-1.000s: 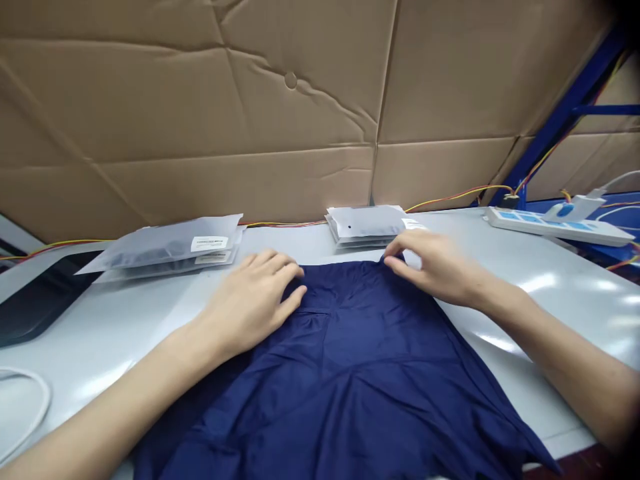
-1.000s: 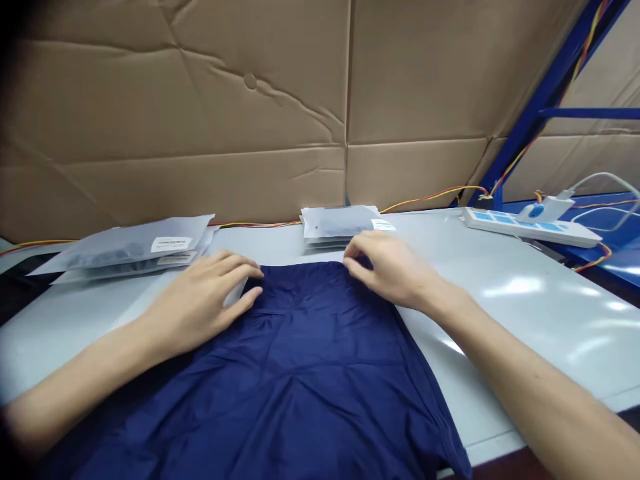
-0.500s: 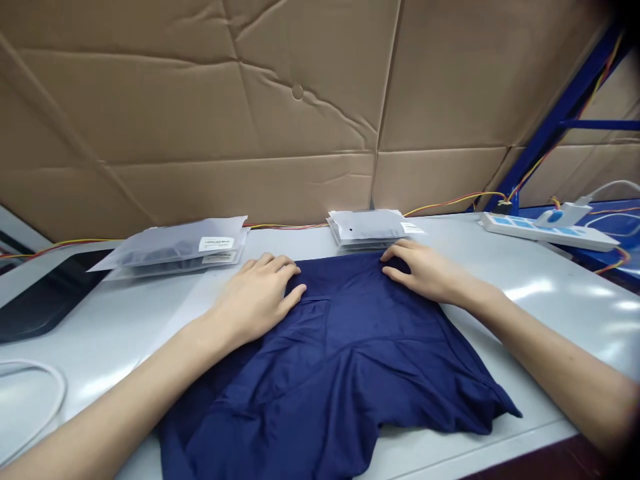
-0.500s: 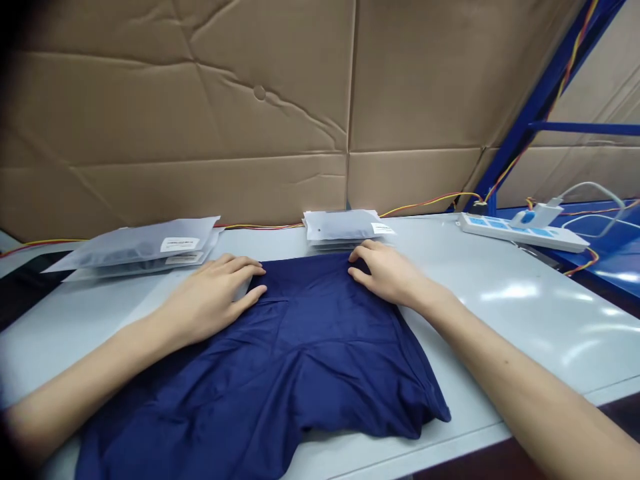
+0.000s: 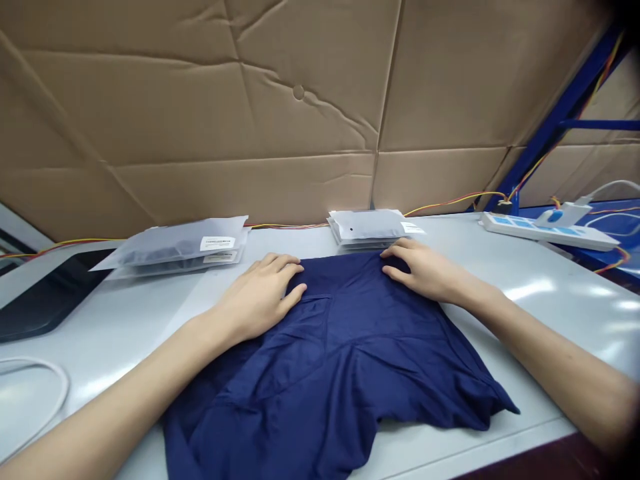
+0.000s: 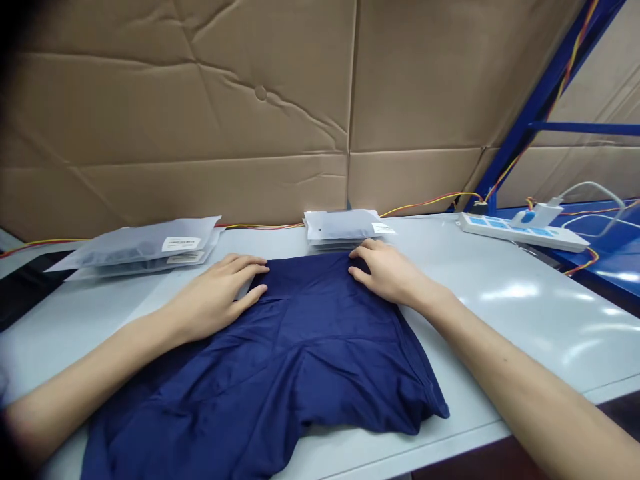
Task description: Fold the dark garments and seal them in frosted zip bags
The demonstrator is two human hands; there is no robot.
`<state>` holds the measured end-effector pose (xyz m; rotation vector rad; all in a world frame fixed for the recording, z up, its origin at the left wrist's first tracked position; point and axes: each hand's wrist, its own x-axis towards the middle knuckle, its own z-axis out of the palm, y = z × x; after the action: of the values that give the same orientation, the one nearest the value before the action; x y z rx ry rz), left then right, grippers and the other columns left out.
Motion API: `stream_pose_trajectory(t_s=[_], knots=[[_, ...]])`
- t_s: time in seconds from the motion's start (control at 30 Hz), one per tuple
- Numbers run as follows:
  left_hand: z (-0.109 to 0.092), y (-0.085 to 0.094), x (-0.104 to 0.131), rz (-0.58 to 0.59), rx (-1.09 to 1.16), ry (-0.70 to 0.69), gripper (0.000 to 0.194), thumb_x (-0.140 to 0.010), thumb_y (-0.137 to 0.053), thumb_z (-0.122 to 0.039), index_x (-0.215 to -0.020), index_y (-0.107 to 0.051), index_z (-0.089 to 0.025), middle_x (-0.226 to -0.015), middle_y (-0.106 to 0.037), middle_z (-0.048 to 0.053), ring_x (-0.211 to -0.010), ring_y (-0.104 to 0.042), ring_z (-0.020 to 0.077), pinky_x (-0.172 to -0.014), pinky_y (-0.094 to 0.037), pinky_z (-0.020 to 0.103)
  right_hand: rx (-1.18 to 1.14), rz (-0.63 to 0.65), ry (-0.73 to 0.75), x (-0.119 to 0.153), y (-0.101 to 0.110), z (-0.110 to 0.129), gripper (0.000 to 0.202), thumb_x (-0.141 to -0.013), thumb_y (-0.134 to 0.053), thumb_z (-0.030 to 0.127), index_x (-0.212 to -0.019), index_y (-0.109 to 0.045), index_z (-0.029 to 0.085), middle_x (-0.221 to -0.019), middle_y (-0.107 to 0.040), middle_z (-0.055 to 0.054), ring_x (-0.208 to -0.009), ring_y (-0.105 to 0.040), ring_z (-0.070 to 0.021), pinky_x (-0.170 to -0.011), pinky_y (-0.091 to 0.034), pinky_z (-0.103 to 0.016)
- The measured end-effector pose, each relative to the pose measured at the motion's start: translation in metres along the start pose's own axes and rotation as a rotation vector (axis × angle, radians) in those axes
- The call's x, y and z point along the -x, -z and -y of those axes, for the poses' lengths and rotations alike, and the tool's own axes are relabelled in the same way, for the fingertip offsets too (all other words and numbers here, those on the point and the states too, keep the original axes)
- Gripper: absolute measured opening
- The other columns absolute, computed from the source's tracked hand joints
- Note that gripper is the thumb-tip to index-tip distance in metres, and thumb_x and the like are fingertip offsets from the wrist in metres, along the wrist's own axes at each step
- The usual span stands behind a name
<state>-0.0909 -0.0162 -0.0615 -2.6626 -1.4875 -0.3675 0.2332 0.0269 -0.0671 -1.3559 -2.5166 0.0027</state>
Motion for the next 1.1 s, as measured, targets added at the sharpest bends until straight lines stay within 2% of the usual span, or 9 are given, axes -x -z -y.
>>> stream_pose_trajectory(t_s=[0.23,0.37,0.53,0.7,0.77,0.87,1.0,1.1], knots=[[0.001,-0.001,0.000,0.023,-0.041,0.035,0.046,-0.098,-0.039,-0.043,-0.130,-0.060,-0.016,-0.138,-0.060,0.013,-0.131,-0.051,0.0308,-0.110,-0.043,0.051,0.079,-0.005,0.010,0.001,-0.001,-0.002,0.037,-0.096,-0.050,0.038,-0.117,-0.070,0.015,-0.113,-0.067,-0.016,-0.109,-0.060,-0.0318,-0.099,-0.048,-0.047],[0.003,0.000,-0.001,0.038,-0.048,0.066,0.043,-0.096,-0.043,-0.044,-0.122,-0.060,-0.015,-0.140,-0.058,0.015,-0.132,-0.050,0.0319,-0.111,-0.042,0.051,0.132,-0.007,0.013,0.000,0.001,-0.004,0.037,-0.098,-0.047,0.036,-0.114,-0.072,0.015,-0.112,-0.069,-0.016,-0.108,-0.060,-0.0331,-0.098,-0.048,-0.049],[0.002,0.002,-0.004,0.052,-0.046,0.078,0.036,-0.094,-0.045,-0.044,-0.112,-0.059,-0.017,-0.126,-0.065,0.014,-0.122,-0.056,0.0317,-0.103,-0.046,0.050,0.132,0.026,-0.019,-0.002,0.007,-0.004,0.036,-0.099,-0.041,0.033,-0.104,-0.073,0.018,-0.110,-0.071,-0.015,-0.107,-0.063,-0.0323,-0.096,-0.048,-0.047],[-0.001,0.004,-0.010,0.008,-0.086,0.101,0.035,-0.099,-0.035,-0.041,-0.096,-0.062,-0.019,-0.104,-0.070,0.012,-0.105,-0.060,0.0329,-0.092,-0.048,0.051,0.084,-0.020,-0.117,-0.003,0.005,-0.007,0.031,-0.098,-0.041,0.027,-0.106,-0.070,0.018,-0.112,-0.072,-0.015,-0.104,-0.066,-0.0309,-0.092,-0.050,-0.043],[0.000,0.002,-0.012,-0.025,-0.078,0.105,0.031,-0.097,-0.038,-0.040,-0.091,-0.061,-0.020,-0.098,-0.069,0.011,-0.100,-0.060,0.0328,-0.089,-0.049,0.050,0.100,-0.030,-0.135,-0.003,0.002,-0.008,0.029,-0.097,-0.043,0.025,-0.109,-0.068,0.017,-0.114,-0.071,-0.016,-0.105,-0.066,-0.0310,-0.091,-0.050,-0.041],[0.004,-0.002,-0.015,-0.071,0.001,0.171,0.023,-0.092,-0.048,-0.041,-0.097,-0.059,-0.021,-0.099,-0.068,0.010,-0.100,-0.061,0.0309,-0.086,-0.050,0.046,0.133,-0.019,-0.168,-0.005,-0.002,-0.007,0.027,-0.095,-0.046,0.025,-0.108,-0.069,0.017,-0.112,-0.070,-0.015,-0.103,-0.066,-0.0307,-0.088,-0.050,-0.040],[0.009,-0.009,-0.017,-0.120,0.086,0.197,0.031,-0.087,-0.053,-0.039,-0.110,-0.058,-0.019,-0.103,-0.067,0.010,-0.103,-0.060,0.0286,-0.090,-0.050,0.043,0.175,-0.033,-0.241,-0.007,-0.004,-0.003,0.023,-0.093,-0.048,0.026,-0.101,-0.069,0.019,-0.103,-0.069,-0.012,-0.094,-0.066,-0.0285,-0.080,-0.050,-0.037],[0.011,-0.009,-0.021,-0.156,0.125,0.188,0.024,-0.084,-0.052,-0.037,-0.097,-0.063,-0.020,-0.096,-0.067,0.008,-0.101,-0.061,0.0288,-0.088,-0.050,0.042,0.197,-0.103,-0.223,-0.007,-0.003,0.000,0.021,-0.093,-0.049,0.025,-0.096,-0.069,0.019,-0.103,-0.066,-0.012,-0.093,-0.065,-0.0270,-0.080,-0.050,-0.036]])
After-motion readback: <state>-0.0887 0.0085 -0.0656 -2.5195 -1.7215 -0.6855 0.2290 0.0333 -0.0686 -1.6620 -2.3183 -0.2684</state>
